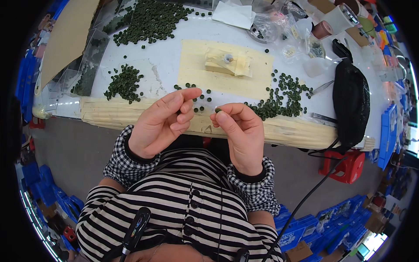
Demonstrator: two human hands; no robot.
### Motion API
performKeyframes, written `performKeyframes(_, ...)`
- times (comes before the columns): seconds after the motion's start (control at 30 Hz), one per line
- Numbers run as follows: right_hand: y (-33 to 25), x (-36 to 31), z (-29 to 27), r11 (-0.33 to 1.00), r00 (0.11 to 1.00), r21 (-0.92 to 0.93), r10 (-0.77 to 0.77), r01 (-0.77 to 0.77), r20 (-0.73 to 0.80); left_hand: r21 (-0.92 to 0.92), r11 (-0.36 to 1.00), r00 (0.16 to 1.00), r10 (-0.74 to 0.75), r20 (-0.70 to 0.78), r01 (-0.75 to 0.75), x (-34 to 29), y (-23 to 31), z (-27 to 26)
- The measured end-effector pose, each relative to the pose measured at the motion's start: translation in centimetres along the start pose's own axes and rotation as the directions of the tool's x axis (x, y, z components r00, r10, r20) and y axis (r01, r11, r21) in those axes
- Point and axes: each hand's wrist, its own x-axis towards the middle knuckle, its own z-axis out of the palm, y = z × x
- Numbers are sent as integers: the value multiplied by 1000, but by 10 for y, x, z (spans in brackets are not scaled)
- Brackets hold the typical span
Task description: Sorting and inspecting small green plastic components on a factory workbench.
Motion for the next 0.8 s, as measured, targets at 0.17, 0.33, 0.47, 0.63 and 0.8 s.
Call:
performKeyframes(0.17, -1, 0, 3, 1000, 1000, 3, 28, -28, -11, 50, 999, 992, -8, -128, 14, 1, -1, 4)
performKeyframes(0.33, -2, -2, 6, 999, 1000, -51, -19, 19, -10, -43, 999, 999, 13, -47, -15, 4, -6, -3)
performKeyframes(0.47, -2, -4, 8, 990, 997, -117, -76, 77, 9, -44, 999, 1000, 0, 13, 1, 6, -7, -8)
performKeyframes(0.63, -2, -4, 12, 983, 994, -149, -109, 108, 1, 21, 999, 998, 37, -44, -36, 6, -11, 2)
performKeyframes(0.8, -3, -6, 15, 951, 984, -257, -179, 172, -2, -14, 1000, 1000, 15, 26, -14, 5, -15, -10)
